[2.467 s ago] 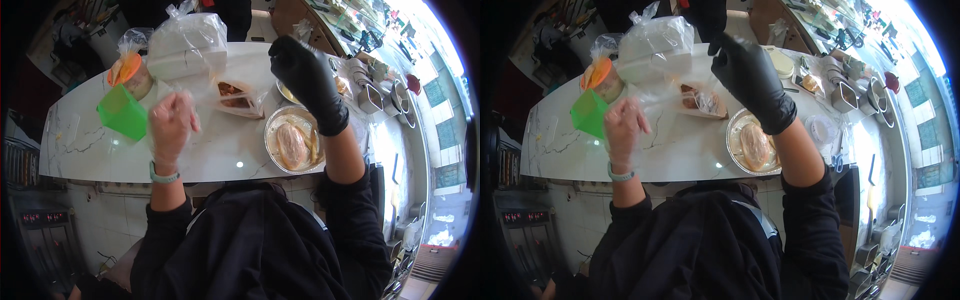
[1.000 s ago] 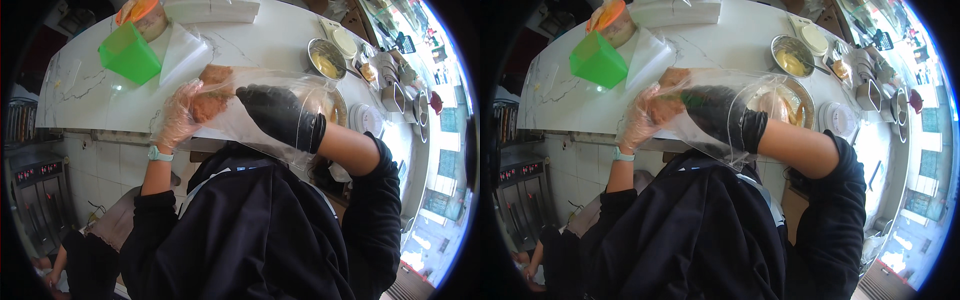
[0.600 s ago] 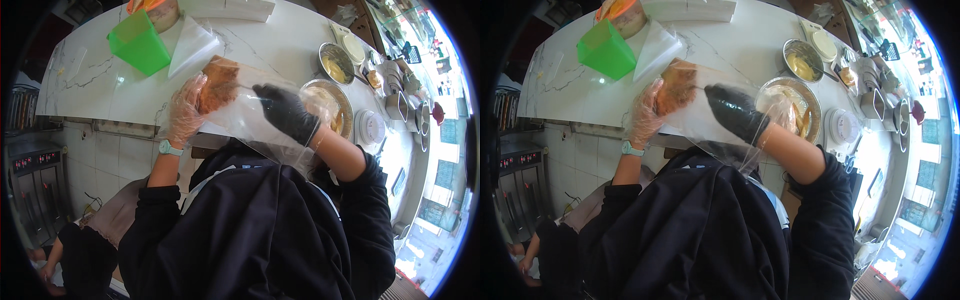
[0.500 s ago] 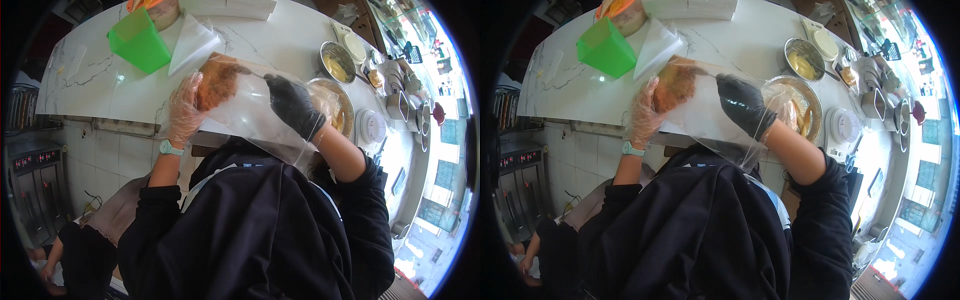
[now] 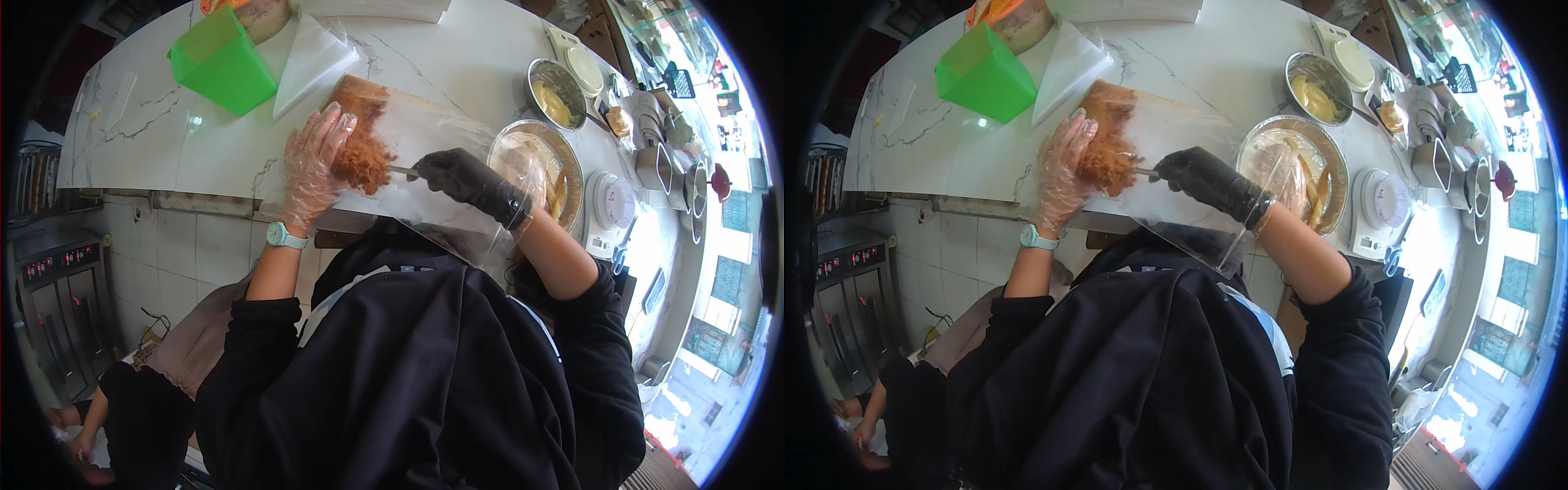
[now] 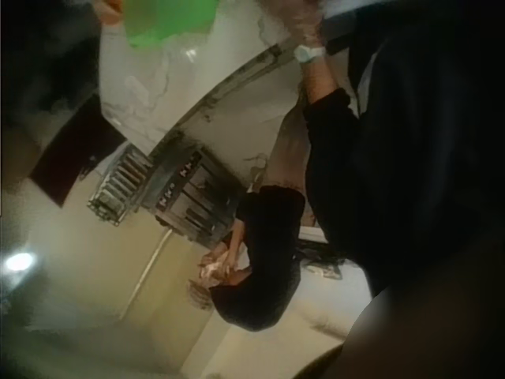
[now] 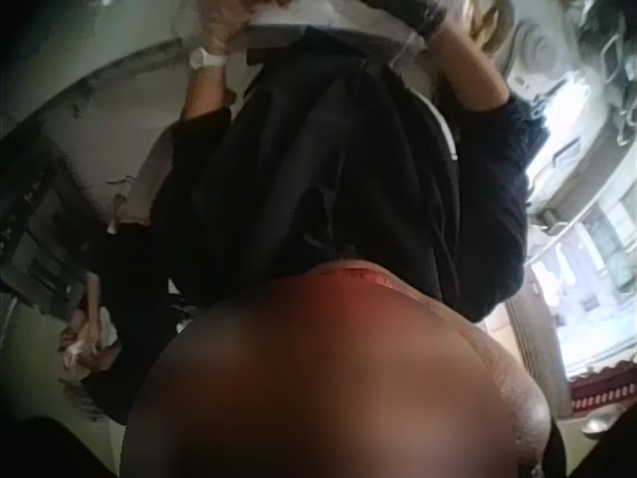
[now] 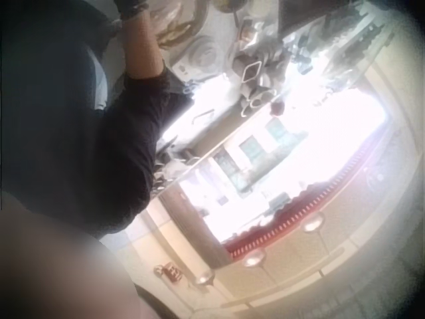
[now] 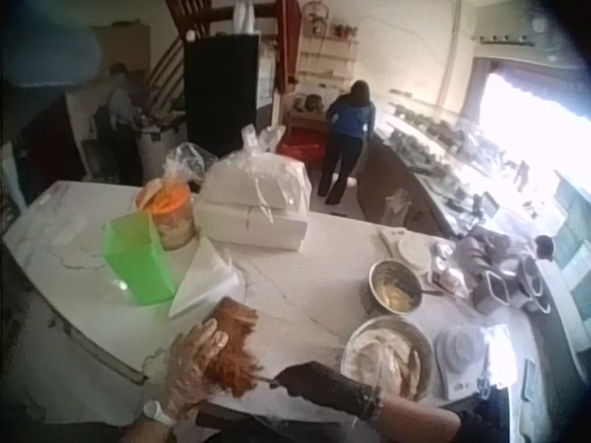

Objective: The person spreads a creamy mixture onto a bun with a spoon and then uses a spoon to top it with a savory meat filling from a plastic bag.

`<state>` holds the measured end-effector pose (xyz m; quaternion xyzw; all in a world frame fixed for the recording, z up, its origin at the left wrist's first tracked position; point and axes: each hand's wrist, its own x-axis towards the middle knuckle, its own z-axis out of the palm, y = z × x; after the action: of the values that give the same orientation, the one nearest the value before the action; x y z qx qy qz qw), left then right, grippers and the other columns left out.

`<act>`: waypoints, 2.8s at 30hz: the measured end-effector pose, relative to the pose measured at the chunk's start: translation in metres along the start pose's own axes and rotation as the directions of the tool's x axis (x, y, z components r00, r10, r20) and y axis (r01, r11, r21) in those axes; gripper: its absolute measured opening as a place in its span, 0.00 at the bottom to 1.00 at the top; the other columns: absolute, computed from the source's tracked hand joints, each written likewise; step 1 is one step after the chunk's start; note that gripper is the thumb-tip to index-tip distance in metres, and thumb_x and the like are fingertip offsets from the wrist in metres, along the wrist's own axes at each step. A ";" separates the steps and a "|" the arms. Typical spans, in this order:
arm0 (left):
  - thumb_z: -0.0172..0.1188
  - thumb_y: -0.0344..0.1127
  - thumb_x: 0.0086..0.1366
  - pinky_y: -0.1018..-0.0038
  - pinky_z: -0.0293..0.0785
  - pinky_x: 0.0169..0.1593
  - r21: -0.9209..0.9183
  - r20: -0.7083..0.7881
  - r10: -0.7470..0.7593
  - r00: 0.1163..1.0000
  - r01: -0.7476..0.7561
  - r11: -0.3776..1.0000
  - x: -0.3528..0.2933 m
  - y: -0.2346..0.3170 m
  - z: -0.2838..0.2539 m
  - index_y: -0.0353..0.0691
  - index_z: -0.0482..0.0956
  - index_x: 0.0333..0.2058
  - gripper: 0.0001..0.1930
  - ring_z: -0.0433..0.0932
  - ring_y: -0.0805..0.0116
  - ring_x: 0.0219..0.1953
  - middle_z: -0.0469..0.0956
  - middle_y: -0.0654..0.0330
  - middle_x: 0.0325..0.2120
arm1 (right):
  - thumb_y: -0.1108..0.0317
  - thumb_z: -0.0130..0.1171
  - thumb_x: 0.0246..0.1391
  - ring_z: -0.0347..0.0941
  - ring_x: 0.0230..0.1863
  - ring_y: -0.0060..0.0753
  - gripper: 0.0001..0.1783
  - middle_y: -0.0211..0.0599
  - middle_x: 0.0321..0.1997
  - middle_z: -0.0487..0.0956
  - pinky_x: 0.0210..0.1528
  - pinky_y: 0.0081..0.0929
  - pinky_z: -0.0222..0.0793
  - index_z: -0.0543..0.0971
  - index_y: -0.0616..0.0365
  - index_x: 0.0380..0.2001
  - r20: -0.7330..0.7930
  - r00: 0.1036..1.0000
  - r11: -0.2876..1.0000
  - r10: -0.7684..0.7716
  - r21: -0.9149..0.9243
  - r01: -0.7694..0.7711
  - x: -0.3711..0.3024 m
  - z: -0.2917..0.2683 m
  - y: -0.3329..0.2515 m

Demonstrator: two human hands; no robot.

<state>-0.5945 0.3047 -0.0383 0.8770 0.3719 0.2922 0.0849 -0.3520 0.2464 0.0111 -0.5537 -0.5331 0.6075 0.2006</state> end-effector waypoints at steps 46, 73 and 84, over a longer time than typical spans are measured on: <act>0.67 0.29 0.46 0.69 0.56 0.59 -0.401 -0.104 -0.236 0.966 0.177 0.899 0.004 0.043 0.000 0.35 0.66 0.49 0.30 0.64 0.64 0.54 0.67 0.55 0.50 | 0.73 0.53 0.45 0.65 0.22 0.21 0.12 0.34 0.23 0.75 0.31 0.20 0.65 0.79 0.60 0.35 -0.294 0.955 0.998 0.027 -0.044 -0.042 -0.175 -0.088 0.025; 0.65 0.29 0.49 0.70 0.52 0.60 -0.407 -0.106 -0.267 0.958 0.203 0.891 0.003 0.043 0.001 0.34 0.64 0.51 0.30 0.62 0.65 0.55 0.66 0.56 0.50 | 0.71 0.52 0.49 0.68 0.28 0.12 0.14 0.27 0.27 0.76 0.32 0.13 0.66 0.77 0.61 0.40 -0.259 0.966 0.990 -0.003 -0.140 -0.035 -0.189 -0.099 0.010; 0.66 0.29 0.49 0.71 0.53 0.60 -0.432 -0.063 -0.267 0.962 0.215 0.876 0.006 0.046 0.006 0.34 0.65 0.51 0.30 0.62 0.66 0.55 0.66 0.56 0.51 | 0.64 0.53 0.52 0.67 0.22 0.17 0.13 0.31 0.22 0.76 0.29 0.19 0.65 0.78 0.60 0.37 -0.468 0.876 0.993 0.116 0.046 -0.106 -0.235 -0.107 0.023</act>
<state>-0.5601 0.2767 -0.0232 0.7653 0.4109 0.4052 0.2851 -0.1767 0.0880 0.1184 -0.7121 -0.4300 0.4708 0.2939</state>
